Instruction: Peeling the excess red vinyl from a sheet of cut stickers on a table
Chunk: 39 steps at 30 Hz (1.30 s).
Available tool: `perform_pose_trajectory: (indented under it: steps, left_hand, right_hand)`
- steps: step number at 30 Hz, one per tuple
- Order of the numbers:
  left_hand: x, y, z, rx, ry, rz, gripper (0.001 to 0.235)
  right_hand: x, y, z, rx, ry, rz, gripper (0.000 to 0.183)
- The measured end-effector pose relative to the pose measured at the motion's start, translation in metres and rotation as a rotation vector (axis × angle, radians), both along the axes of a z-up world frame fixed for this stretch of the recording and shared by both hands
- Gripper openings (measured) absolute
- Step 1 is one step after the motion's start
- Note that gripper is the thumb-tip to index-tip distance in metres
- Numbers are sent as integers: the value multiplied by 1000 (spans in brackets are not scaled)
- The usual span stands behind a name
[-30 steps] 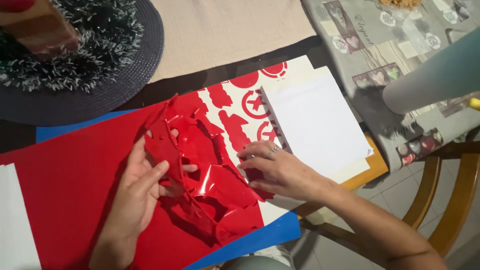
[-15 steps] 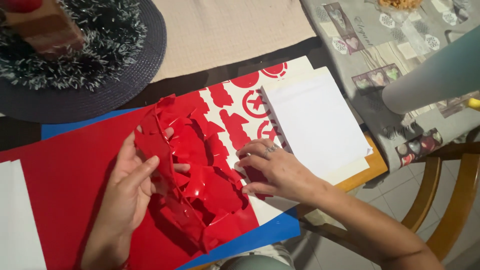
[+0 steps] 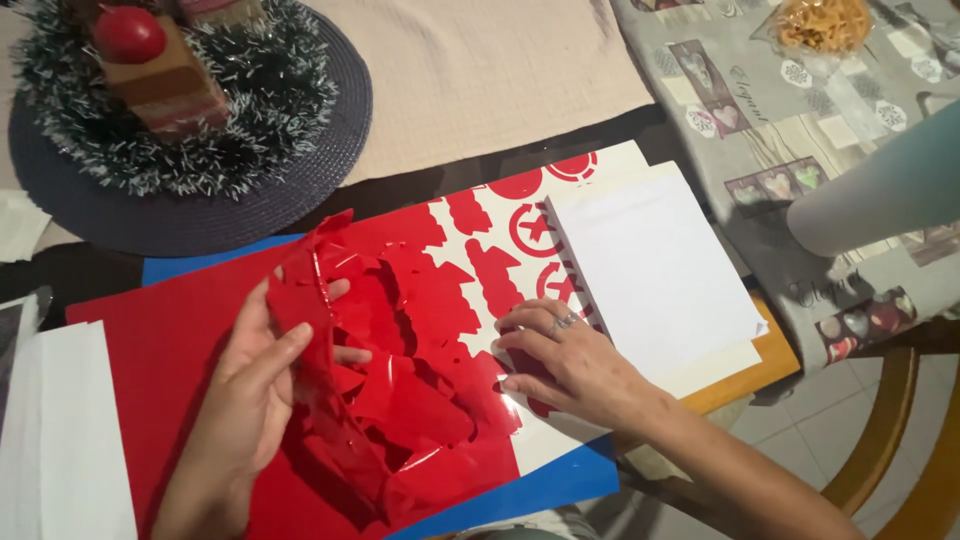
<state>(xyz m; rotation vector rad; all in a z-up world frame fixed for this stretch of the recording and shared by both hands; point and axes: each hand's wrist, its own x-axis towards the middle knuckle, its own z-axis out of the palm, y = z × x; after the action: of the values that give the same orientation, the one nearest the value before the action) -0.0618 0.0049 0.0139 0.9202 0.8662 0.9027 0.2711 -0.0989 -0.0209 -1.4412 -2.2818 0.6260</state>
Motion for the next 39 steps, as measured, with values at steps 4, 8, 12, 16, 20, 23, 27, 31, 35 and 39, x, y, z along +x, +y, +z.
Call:
perform_pose_trajectory:
  steps: [4, 8, 12, 16, 20, 23, 27, 31, 35, 39]
  left_hand:
    - [-7, 0, 7, -30, 35, 19, 67]
    - [-15, 3, 7, -41, 26, 30, 65]
    - [-25, 6, 7, 12, 33, -13, 66]
    - [-32, 5, 7, 32, 8, -23, 64]
    - [-35, 4, 8, 31, 28, 4, 64]
    - [-35, 4, 8, 26, 50, 8, 66]
    - [-37, 6, 1, 51, -7, -12, 65]
    - [-33, 7, 6, 15, 46, 10, 68]
    - [-33, 8, 2, 23, 8, 18, 67]
    - [-34, 7, 5, 24, -5, 25, 67]
  right_hand:
    - [0, -1, -1, 3, -16, -10, 44]
    - [0, 0, 2, -34, -13, -18, 44]
    - [0, -1, 0, -58, -16, -31, 46]
    - [0, -1, -2, -33, -29, -16, 47]
    - [1, -2, -8, 11, -83, -2, 51]
    - [0, 0, -3, 42, -84, 23, 47]
    - [-2, 22, 10, 105, -143, 79, 35]
    - [-12, 74, 16, 172, -238, 80, 44]
    - [-16, 145, -11, 302, -313, 138, 65]
    - [-12, 162, -25, 161, -325, 151, 93]
